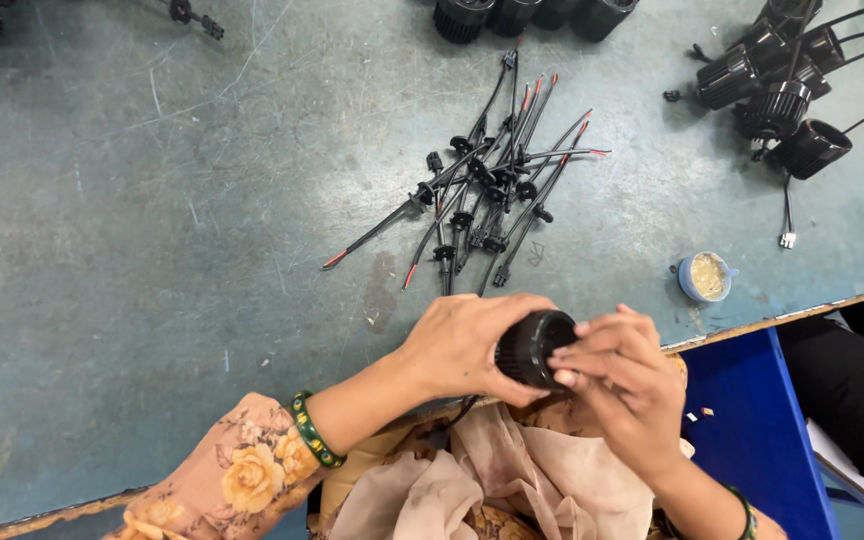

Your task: The person inserts wires into black cylindrical housings, applies adhesive from a small cup, and secures the wires with zip ties. They repeat this process for multiple units, placing finished assemblies on the table.

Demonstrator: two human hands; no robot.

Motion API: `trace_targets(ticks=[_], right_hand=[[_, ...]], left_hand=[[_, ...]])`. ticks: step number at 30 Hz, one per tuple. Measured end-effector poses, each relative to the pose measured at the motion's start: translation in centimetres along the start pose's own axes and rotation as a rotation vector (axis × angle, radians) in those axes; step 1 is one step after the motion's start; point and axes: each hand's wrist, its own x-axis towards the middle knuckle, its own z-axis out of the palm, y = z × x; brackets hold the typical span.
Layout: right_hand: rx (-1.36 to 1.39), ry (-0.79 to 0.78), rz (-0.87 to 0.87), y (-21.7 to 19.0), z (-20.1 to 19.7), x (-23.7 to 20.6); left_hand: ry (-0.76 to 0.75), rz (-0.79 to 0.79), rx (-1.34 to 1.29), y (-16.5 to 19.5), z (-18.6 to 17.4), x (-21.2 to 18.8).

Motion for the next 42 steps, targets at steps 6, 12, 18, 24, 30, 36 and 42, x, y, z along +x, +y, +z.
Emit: trace_targets(ticks=[6,12,18,24,30,36,42], right_hand=[[0.131,0.076,0.153,1.0,-1.2,0.8],[0.146,0.087,0.175,2.2,-1.5,1.2],[0.273,-0.04,0.213,3.2,-0.6,2.9],[0.365,-0.082,0.238,3.6,-0.2,3.4],[0.415,-0.087,0.236,4.7,0.2,3.1],[0.438,-0.101,0.246,5.2,0.8,3.1],[0.403,-0.094,0.24,4.9,0.4,3.1]], left_hand=[[0.029,-0.107,-0.122,-0.5,0.5,0.1],[-0.016,-0.251,-0.25,-1.5,0.9,1.0],[-0.074,-0.286,-0.237,-1.5,1.0,1.4],[-0.094,-0.32,-0.256,-1.4,0.8,1.6],[-0.095,-0.328,-0.223,-1.3,0.9,1.7],[-0.103,-0.359,-0.222,-1.5,1.0,1.7],[-0.078,-0.344,-0.206,-1.6,1.0,1.5]])
